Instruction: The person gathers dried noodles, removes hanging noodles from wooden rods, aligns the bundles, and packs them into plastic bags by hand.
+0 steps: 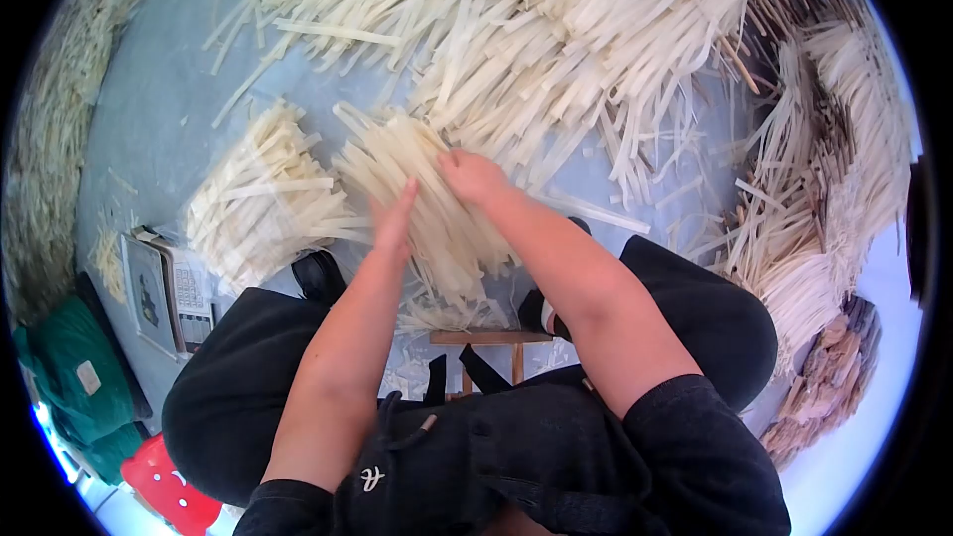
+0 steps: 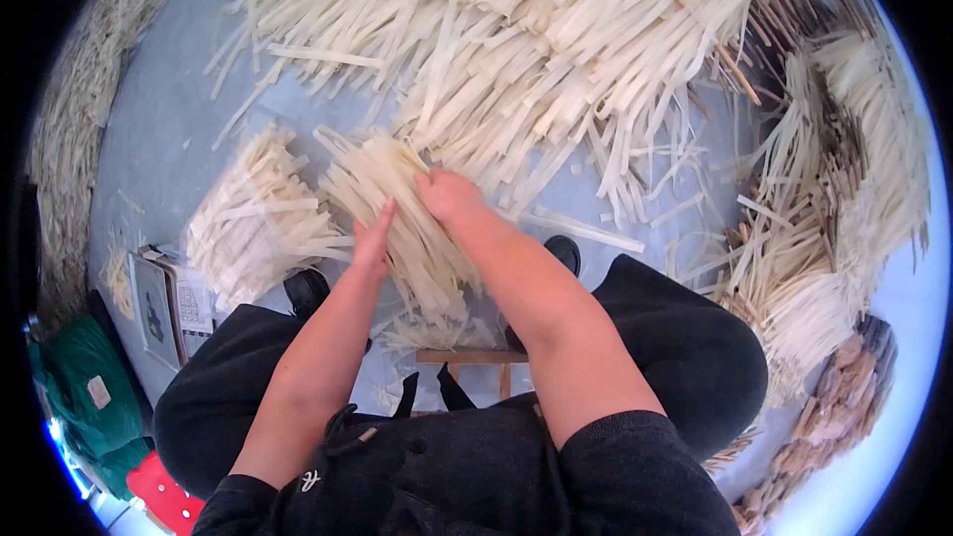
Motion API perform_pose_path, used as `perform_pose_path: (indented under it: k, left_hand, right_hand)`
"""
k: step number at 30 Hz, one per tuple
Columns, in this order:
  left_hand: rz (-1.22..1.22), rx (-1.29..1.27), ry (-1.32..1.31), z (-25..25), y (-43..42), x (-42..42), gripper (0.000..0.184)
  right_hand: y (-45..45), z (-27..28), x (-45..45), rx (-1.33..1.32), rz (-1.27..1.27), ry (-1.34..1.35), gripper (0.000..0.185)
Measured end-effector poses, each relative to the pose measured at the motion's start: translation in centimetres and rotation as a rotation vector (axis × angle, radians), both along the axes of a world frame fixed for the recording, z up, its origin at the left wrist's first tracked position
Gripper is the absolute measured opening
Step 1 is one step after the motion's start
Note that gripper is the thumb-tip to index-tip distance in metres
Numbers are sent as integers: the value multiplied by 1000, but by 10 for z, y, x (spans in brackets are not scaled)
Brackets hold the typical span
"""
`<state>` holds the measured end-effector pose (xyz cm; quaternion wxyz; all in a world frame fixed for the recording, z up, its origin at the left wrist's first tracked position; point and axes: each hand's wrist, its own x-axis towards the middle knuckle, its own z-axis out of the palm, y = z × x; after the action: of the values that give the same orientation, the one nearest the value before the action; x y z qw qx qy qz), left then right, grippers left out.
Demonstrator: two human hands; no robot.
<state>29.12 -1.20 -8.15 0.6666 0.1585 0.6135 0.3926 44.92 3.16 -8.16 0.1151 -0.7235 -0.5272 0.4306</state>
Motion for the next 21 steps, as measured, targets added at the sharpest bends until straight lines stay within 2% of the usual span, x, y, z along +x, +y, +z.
perform_pose_path:
  k: [1, 2, 4, 5, 7, 9, 11, 12, 14, 18, 20, 21]
  left_hand:
    - [13, -76, 135, -8, 2, 1, 88]
    - [22, -79, 131, -22, 5, 1, 88]
    - [-11, -243, 319, -47, 10, 5, 103]
    - [6, -249, 315, -51, 12, 7, 103]
    - [-53, -252, 468, -34, 17, 13, 118]
    - [-82, -317, 495, -29, 21, 12, 120]
    - [-106, -377, 526, -30, 23, 10, 122]
    - [-137, -401, 532, -31, 24, 10, 123]
    - [-150, -429, 540, -31, 27, 10, 125]
    - [-166, -457, 502, -24, 32, 10, 125]
    - [-163, -453, 481, -26, 31, 13, 124]
    - [-128, -429, 512, -27, 30, 15, 122]
  right_hand:
    - [7, 7, 4, -83, 47, -92, 51]
    - [14, 14, 9, -168, 96, -185, 46]
    - [37, 33, 16, -162, 161, -283, 43]
    - [52, 38, 18, -147, 212, -373, 40]
    - [86, 35, 22, -119, 248, -415, 38]
    - [107, 24, 24, -91, 281, -445, 35]
    - [120, 3, 27, 373, 490, -635, 29]
    - [126, -3, 30, 381, 503, -623, 29]
    - [140, -11, 34, 599, 808, -837, 29]
    - [185, 12, 22, 748, 929, -726, 27]
    - [206, 40, -3, 464, 821, -575, 24]
    - [211, 38, -12, 463, 822, -573, 24]
